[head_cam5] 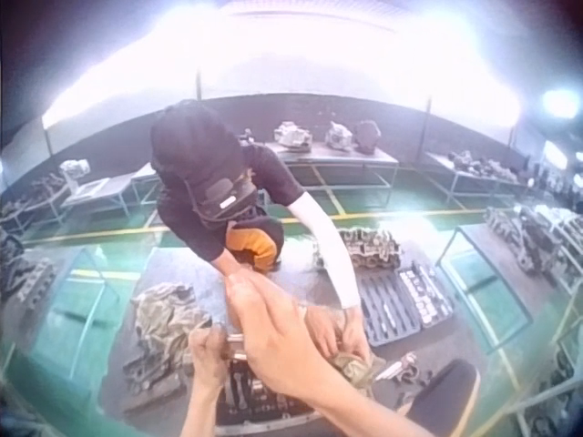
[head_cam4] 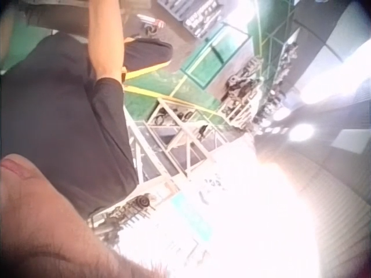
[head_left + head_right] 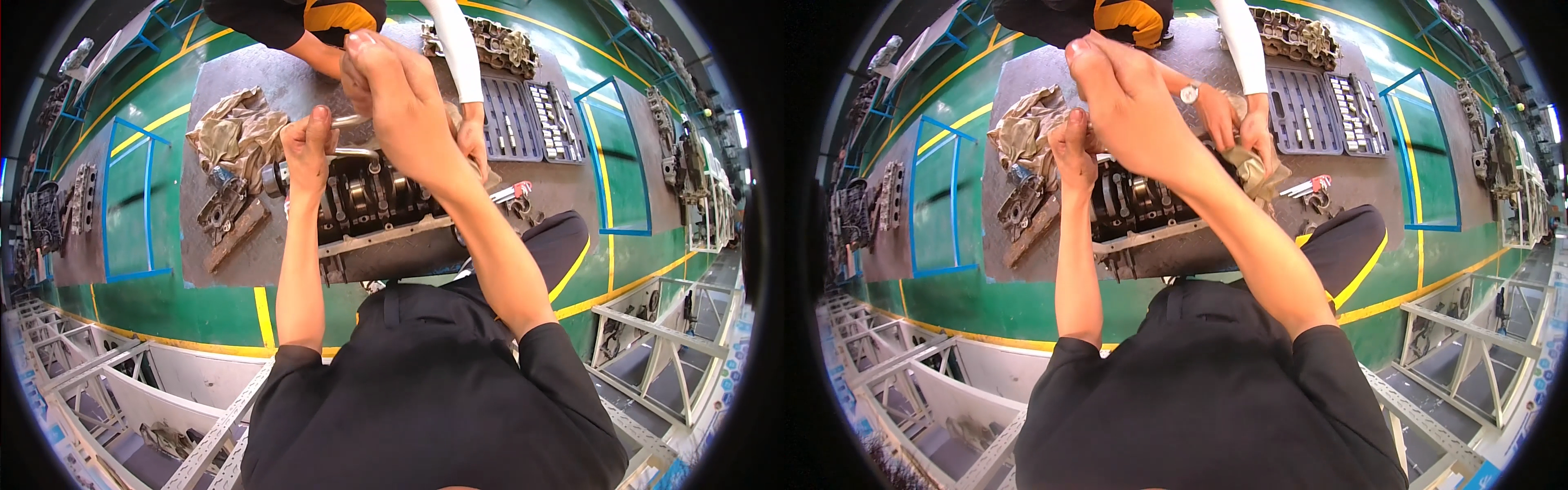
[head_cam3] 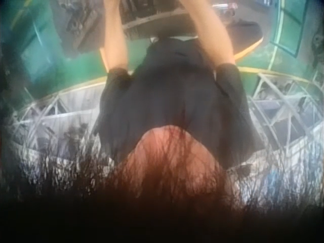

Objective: The person is using a socket wrench to remove bolts from an engine block crankshaft.

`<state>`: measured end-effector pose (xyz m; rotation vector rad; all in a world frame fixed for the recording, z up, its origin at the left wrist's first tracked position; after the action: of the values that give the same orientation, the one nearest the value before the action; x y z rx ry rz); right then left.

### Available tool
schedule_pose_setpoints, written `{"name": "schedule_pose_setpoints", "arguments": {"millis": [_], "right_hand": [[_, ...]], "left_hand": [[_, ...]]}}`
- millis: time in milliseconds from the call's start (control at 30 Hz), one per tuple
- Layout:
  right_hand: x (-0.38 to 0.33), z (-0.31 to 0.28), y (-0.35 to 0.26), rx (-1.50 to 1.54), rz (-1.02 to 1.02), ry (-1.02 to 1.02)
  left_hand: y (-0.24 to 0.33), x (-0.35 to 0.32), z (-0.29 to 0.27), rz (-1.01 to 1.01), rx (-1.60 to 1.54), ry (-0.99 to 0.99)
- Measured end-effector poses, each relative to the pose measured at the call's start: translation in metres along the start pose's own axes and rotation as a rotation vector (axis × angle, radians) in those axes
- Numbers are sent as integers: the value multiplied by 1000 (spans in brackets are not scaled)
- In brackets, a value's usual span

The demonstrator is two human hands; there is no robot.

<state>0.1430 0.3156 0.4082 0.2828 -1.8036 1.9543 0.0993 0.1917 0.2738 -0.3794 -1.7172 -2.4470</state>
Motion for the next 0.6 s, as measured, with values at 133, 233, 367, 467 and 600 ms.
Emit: {"name": "schedule_pose_setpoints", "arguments": {"millis": [133, 233, 367, 467, 600], "right_hand": [[5, -1, 16, 167, 91, 102], [-12, -4, 47, 54, 62, 77], [-7, -4, 8, -292, -291, 27], [16, -3, 17, -219, -157, 182], [15, 36, -6, -232, -431, 163]], "left_hand": [[-10, 13, 0, -57, 164, 3], [1, 2, -11, 67, 371, 156], [-7, -16, -19, -52, 311, 371], [-4, -17, -35, 2, 259, 520], [31, -93, 59, 720, 894, 233]]}}
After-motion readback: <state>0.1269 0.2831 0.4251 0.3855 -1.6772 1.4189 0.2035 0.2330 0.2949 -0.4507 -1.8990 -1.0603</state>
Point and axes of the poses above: each hand's wrist, its own x-axis towards the middle knuckle, its own z-axis out of the palm, y = z × x, the point moved 10 cm from there along x, towards the middle knuckle, and after that the axes turned 7 degrees about y, right-handed, at the moved point
